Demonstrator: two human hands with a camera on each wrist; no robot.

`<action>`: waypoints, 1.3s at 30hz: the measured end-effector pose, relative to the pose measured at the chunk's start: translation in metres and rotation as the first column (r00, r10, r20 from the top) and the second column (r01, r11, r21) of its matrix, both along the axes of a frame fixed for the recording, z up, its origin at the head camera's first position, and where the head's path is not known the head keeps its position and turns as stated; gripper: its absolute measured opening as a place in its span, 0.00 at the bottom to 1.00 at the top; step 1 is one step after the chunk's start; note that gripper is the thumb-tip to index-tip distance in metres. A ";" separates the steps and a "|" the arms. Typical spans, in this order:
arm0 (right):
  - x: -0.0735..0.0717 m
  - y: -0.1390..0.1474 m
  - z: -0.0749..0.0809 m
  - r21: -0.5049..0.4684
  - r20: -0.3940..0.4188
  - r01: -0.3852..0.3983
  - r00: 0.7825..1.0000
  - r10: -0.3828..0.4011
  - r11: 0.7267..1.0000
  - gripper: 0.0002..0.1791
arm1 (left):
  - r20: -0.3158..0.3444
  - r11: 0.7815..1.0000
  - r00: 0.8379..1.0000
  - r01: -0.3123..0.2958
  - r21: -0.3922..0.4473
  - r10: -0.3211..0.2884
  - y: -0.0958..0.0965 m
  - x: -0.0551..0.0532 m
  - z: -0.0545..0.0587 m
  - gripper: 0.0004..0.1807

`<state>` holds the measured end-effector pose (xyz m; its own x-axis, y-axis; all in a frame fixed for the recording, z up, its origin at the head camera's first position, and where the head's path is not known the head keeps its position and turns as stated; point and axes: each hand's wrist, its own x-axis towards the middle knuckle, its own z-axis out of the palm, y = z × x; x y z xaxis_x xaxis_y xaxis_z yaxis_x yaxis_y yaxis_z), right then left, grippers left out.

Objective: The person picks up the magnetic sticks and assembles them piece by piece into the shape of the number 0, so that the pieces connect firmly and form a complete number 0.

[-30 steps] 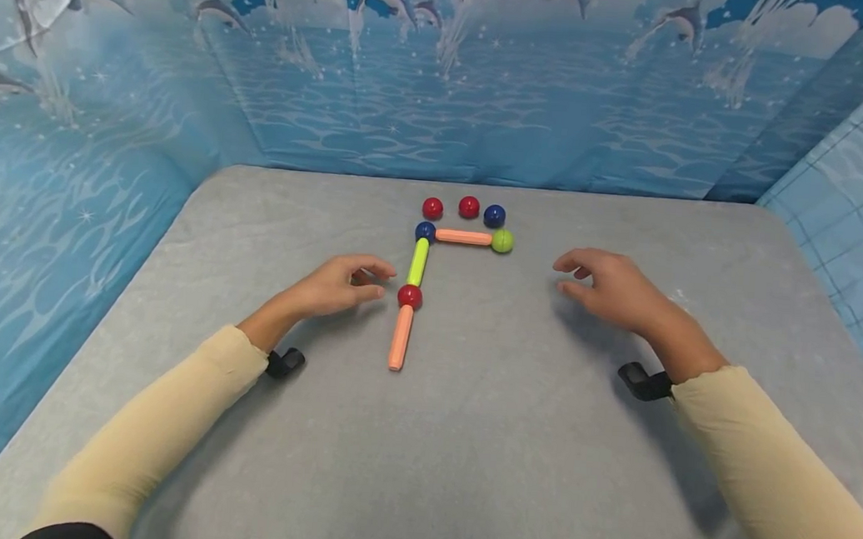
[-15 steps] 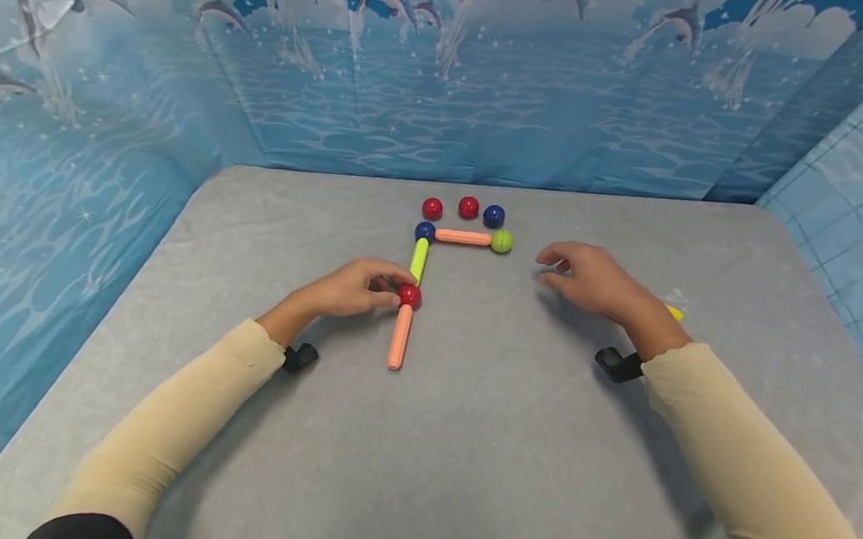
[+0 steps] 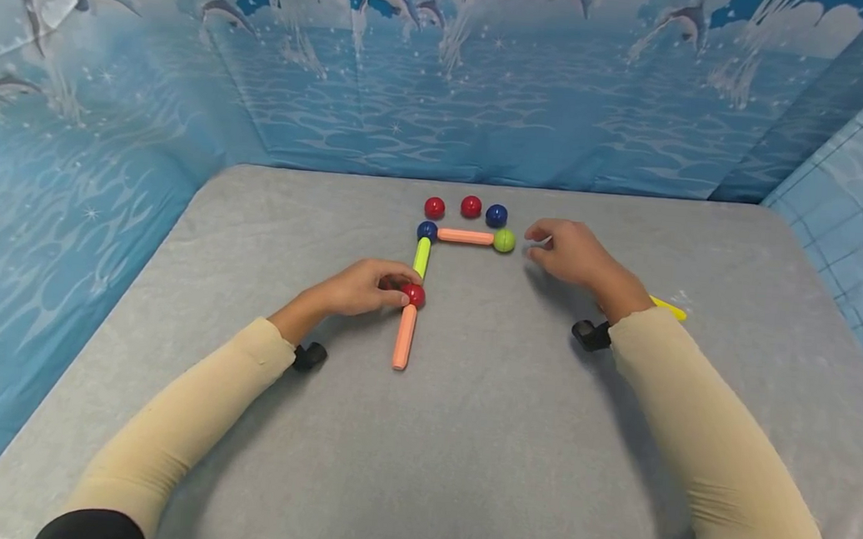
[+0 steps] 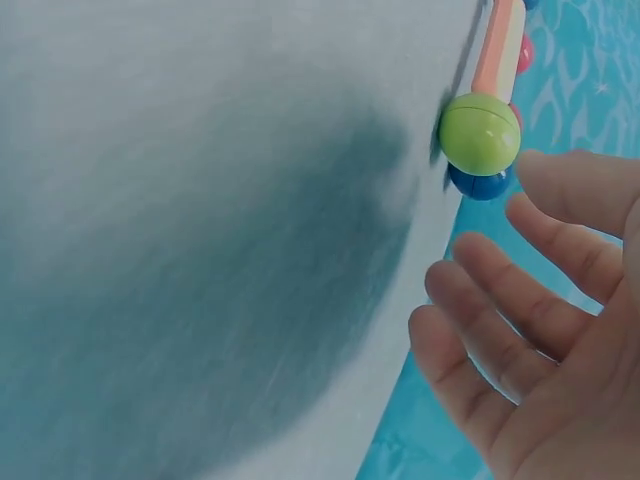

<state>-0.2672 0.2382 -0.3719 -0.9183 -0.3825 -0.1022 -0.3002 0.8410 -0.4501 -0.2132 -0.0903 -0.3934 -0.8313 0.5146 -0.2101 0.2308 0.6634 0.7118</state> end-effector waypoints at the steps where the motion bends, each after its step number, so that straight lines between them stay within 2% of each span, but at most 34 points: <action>1: -0.003 -0.003 0.000 -0.004 0.007 0.016 1.000 -0.016 1.000 0.21 | 0.002 1.000 1.000 0.001 0.001 -0.001 0.000 0.000 0.000 0.20; 11: -0.037 -0.028 -0.008 -0.102 0.068 0.201 0.979 -0.194 0.974 0.25 | 0.003 1.000 1.000 0.008 -0.023 -0.008 0.001 -0.003 -0.001 0.20; 18: -0.050 -0.040 -0.010 -0.141 0.064 0.241 0.970 -0.234 0.960 0.28 | 0.007 1.000 1.000 0.008 -0.028 -0.008 0.001 -0.004 -0.001 0.19; 27: -0.058 -0.048 -0.015 -0.144 0.115 0.279 0.958 -0.264 0.950 0.27 | 0.000 1.000 1.000 0.027 -0.014 -0.027 0.002 -0.004 -0.002 0.19; 35: -0.057 -0.057 -0.017 -0.176 0.101 0.378 0.926 -0.365 0.909 0.25 | -0.001 1.000 1.000 0.019 -0.024 -0.019 0.002 -0.003 0.000 0.19; 39: -0.056 -0.059 -0.017 -0.194 0.102 0.398 0.917 -0.385 0.897 0.25 | -0.003 1.000 1.000 0.015 -0.027 -0.015 0.003 -0.003 0.000 0.19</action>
<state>-0.3234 0.1794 -0.3892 -0.9928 -0.0113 -0.1192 0.0672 0.7715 -0.6327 -0.2159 -0.0871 -0.3932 -0.8242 0.5212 -0.2213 0.2432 0.6788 0.6928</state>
